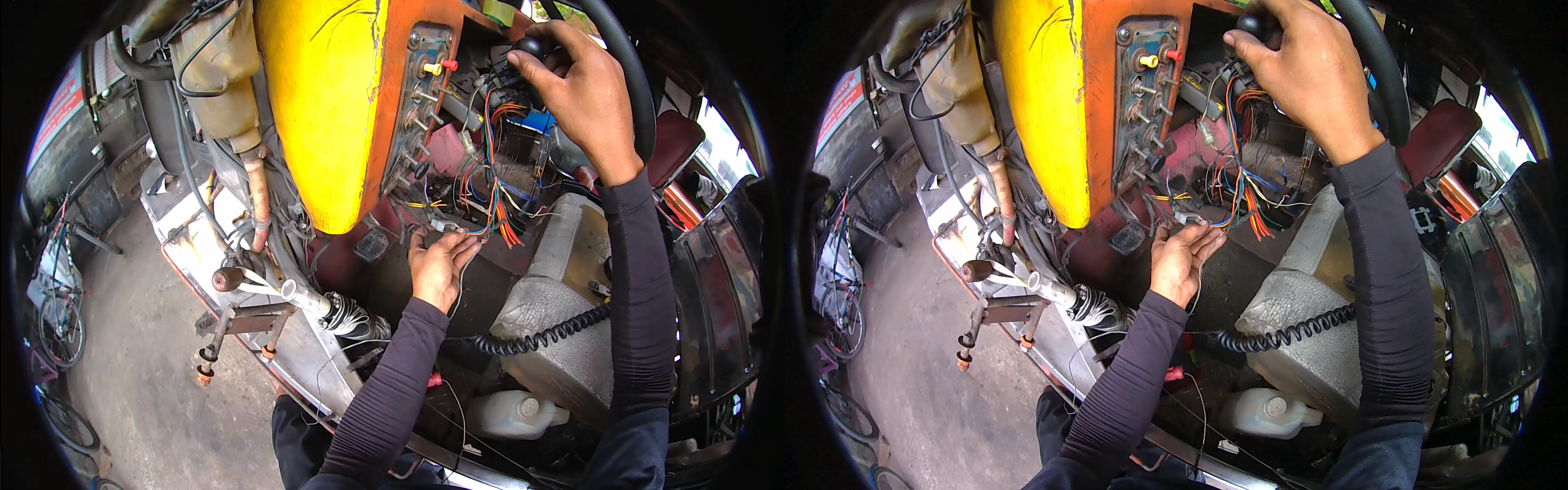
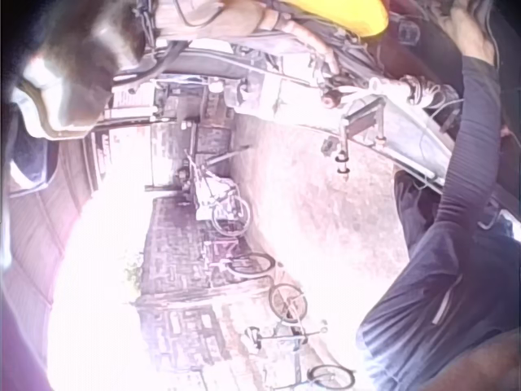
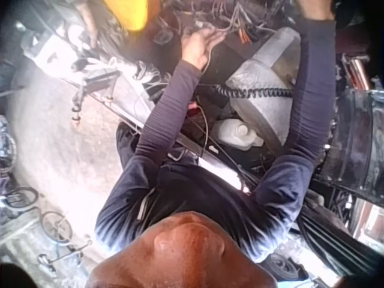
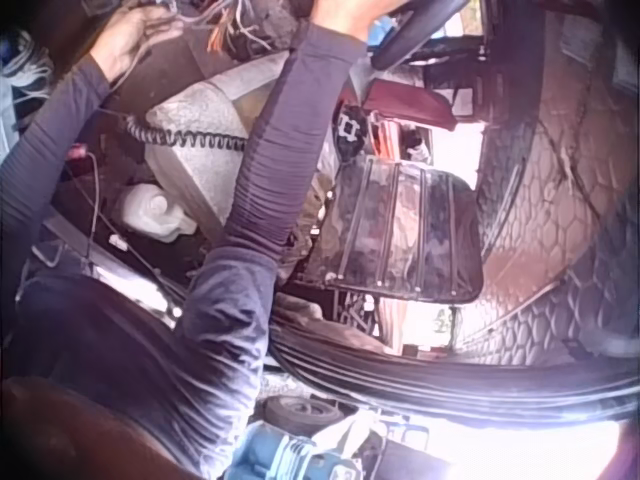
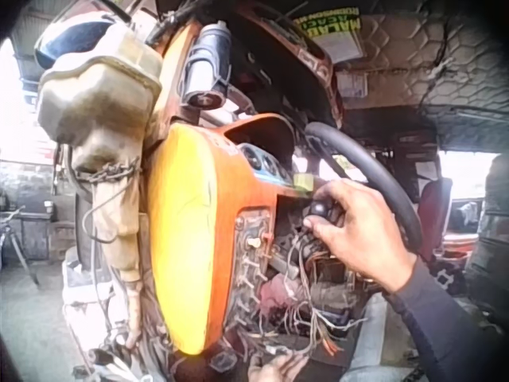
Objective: The person works on a vehicle's exposed wiring harness, stripping wire ends, twisting conductors together, and inserting connectors. They repeatedly test the ignition switch while manipulating the wires, then continue joining and securing connections.
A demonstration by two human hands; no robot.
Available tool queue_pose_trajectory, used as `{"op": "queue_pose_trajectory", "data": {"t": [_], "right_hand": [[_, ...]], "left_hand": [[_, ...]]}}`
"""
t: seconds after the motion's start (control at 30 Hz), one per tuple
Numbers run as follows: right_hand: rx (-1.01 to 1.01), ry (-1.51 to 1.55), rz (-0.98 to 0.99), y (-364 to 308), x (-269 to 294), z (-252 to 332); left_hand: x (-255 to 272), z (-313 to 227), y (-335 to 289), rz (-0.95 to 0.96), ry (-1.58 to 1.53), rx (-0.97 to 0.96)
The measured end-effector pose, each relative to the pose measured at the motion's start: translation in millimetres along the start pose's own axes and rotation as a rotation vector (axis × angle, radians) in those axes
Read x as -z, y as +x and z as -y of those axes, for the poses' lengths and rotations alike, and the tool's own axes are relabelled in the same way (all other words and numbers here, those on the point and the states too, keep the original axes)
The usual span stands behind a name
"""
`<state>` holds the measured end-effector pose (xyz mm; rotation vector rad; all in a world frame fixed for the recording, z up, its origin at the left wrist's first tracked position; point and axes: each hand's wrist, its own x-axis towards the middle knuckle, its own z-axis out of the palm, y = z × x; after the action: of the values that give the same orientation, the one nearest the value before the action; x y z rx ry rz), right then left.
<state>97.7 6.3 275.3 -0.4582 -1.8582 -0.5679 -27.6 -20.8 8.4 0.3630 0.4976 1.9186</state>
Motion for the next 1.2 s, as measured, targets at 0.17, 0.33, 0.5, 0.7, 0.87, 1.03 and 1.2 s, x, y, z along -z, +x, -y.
{"op": "queue_pose_trajectory", "data": {"t": [0.17,0.33,0.5,0.7,0.87,1.03,1.2], "right_hand": [[-0.006,0.003,0.002,-0.9,-1.4,0.2],[0.022,-0.001,-0.008,-0.5,-1.2,-2.7],[-0.017,-0.017,0.006,-1.2,-1.0,0.1],[0.002,0.004,0.000,-0.9,-0.6,-0.9],[0.147,-0.006,-0.072,-4.5,-5.8,-2.5],[0.139,-0.024,-0.059,-2.2,-2.5,-5.2],[-0.019,-0.037,-0.069,0.1,-0.4,-5.8]], "left_hand": [[3.7,-0.3,1.3,0.021,-0.031,0.002],[0.8,-2.2,-1.4,-0.005,0.034,-0.003],[0.9,-3.5,-1.8,-0.005,0.052,-0.007],[1.7,-2.2,-0.9,-0.017,0.053,-0.009],[0.7,-1.7,-1.6,-0.022,0.048,-0.005],[0.9,-3.0,-1.5,-0.022,0.057,-0.005],[0.1,-3.0,-2.5,-0.020,0.047,-0.005]]}}
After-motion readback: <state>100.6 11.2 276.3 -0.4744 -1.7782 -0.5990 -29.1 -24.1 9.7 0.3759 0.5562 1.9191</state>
